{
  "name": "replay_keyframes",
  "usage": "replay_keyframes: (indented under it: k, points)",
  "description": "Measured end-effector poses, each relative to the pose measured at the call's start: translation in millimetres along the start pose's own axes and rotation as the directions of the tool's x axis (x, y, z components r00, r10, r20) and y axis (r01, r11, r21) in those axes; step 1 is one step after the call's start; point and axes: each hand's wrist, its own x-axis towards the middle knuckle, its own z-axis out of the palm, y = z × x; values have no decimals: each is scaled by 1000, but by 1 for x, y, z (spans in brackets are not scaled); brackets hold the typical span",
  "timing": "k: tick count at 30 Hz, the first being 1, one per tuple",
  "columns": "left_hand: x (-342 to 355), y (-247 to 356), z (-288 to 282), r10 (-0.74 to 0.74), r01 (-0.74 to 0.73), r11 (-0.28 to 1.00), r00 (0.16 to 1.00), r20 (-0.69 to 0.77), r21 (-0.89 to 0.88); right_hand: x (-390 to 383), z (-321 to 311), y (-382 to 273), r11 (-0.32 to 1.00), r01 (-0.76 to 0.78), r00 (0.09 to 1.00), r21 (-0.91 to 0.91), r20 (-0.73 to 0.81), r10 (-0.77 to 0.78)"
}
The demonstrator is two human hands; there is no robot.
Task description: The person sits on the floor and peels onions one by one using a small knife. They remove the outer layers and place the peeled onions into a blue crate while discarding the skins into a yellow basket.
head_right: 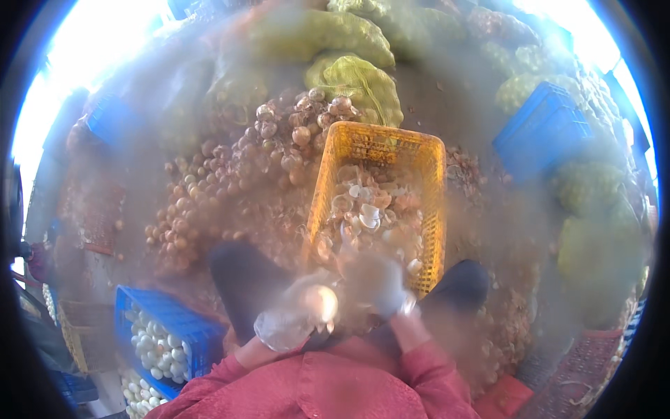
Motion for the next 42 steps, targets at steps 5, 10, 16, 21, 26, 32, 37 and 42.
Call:
replay_keyframes:
  k: [5,10,16,21,26,32,37,42]
  points:
    - [15,17,-12,123,-187,843,980,158,505,-42,43,99,849,-358,928,388,47,370]
    - [24,22,6,309,-406,281,896,319,869,-48,38,0,49,-302,906,952,271,327]
    - [18,-9,0,85,-81,970,996,-7,228,-24,26,-34,280,-259,890,924,116,440]
    - [8,-24,-15,42,-63,992,981,-190,-107,-12,43,22,973,-199,969,113,-125,213]
    - [13,-1,-15,72,-44,993,964,-256,114,-24,4,-10,988,55,998,145,30,-60]
    - [9,-9,-12,114,-41,872,986,-122,487,-33,11,-14,999,13,961,46,275,-25]
    - [-2,-11,-16,-44,98,963,976,-215,249,-40,22,31,997,-8,968,74,250,-11]
    - [-3,-5,-27,-55,120,967,959,-278,223,-46,23,14,596,-549,832,586,312,459]
